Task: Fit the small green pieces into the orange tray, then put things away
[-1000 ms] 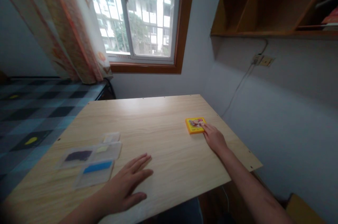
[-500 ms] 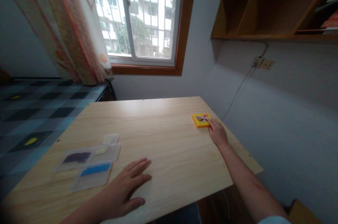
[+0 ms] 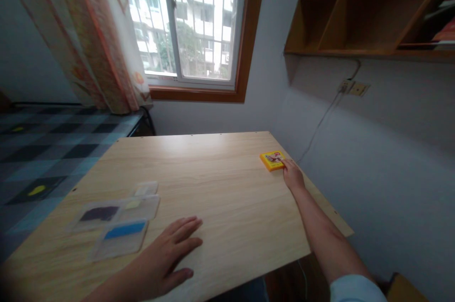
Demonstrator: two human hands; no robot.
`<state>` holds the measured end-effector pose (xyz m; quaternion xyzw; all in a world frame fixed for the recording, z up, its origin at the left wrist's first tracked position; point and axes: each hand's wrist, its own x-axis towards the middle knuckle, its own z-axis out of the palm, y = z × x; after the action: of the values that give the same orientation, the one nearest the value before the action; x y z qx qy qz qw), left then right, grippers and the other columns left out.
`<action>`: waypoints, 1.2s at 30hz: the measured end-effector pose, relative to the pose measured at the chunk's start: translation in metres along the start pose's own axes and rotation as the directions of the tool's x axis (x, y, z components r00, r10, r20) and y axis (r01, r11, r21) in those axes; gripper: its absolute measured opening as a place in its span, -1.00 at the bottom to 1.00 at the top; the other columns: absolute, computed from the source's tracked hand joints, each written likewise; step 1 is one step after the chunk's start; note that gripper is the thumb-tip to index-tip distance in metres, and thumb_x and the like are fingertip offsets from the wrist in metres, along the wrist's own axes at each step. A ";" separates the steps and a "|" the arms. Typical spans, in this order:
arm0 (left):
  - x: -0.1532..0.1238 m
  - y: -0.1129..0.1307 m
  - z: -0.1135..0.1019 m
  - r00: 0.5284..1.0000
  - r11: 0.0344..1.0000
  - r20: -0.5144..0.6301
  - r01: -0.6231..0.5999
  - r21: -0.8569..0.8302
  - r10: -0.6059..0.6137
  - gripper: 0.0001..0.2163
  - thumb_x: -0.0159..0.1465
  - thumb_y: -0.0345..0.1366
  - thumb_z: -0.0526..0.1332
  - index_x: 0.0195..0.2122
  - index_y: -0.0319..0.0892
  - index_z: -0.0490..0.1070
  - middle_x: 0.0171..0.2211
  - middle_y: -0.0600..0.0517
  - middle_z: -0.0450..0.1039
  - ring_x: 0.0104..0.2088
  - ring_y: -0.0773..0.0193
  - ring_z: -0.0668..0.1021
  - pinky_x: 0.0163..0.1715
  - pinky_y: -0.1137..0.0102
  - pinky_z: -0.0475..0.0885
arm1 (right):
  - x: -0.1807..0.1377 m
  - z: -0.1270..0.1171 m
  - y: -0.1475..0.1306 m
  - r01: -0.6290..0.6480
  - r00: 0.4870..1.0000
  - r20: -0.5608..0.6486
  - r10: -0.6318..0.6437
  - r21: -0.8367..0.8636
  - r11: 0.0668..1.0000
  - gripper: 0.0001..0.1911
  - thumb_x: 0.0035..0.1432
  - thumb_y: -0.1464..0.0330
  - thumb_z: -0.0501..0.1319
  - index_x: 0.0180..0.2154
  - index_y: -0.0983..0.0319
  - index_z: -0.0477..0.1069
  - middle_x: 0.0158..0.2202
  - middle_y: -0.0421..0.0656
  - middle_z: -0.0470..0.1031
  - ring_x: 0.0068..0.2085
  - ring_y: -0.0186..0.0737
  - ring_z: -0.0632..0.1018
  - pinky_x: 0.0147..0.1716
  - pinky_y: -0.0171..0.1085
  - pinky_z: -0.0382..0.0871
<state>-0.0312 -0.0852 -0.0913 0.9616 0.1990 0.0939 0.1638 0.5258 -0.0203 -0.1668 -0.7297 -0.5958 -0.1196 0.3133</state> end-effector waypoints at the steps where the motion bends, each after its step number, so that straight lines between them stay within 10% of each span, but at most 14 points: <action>1: 0.000 0.000 0.000 1.000 1.000 -0.008 -0.001 -0.003 0.001 -0.54 0.30 -0.08 0.32 0.21 0.00 0.43 0.41 -0.15 0.24 0.38 -0.25 0.31 0.30 -0.21 0.30 | 0.001 0.001 0.001 -0.009 1.000 -0.002 0.009 0.003 1.000 -0.46 0.19 0.52 0.05 0.14 0.26 0.56 0.11 0.04 0.59 0.18 -0.02 0.55 0.28 0.02 0.38; 20: 0.004 0.005 0.002 1.000 1.000 -0.022 -0.003 -0.002 0.002 -0.59 0.30 -0.14 0.32 0.16 -0.01 0.44 0.34 -0.14 0.34 0.33 -0.17 0.40 0.34 -0.11 0.26 | 0.000 -0.001 0.007 -0.077 0.996 -0.048 0.072 -0.116 0.990 -0.46 0.20 0.53 0.02 0.13 0.28 0.54 0.12 0.05 0.58 0.12 -0.03 0.56 0.17 -0.09 0.42; 27: 0.009 0.014 -0.004 1.000 0.999 -0.004 0.018 0.040 -0.018 -0.63 0.33 -0.17 0.28 0.14 -0.07 0.42 0.26 -0.17 0.42 0.26 -0.12 0.46 0.29 -0.08 0.33 | -0.005 -0.009 -0.001 -0.091 0.993 -0.089 0.072 -0.237 0.967 -0.44 0.18 0.50 0.08 0.21 0.35 0.44 0.29 0.24 0.38 0.30 0.24 0.36 0.26 0.28 0.17; 36: 0.010 0.028 -0.004 0.997 0.990 0.030 0.072 0.117 -0.076 -0.64 0.32 -0.28 0.23 0.14 -0.09 0.38 0.25 -0.11 0.42 0.27 -0.09 0.43 0.37 -0.16 0.19 | -0.004 -0.014 -0.006 -0.056 0.984 -0.179 -0.013 -0.373 0.926 -0.43 0.18 0.41 0.12 0.22 0.35 0.41 0.28 0.28 0.35 0.31 0.35 0.31 0.20 0.29 0.16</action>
<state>-0.0134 -0.1049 -0.0768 0.9629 0.2369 0.0595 0.1144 0.5221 -0.0312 -0.1568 -0.7692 -0.5233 -0.2930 0.2205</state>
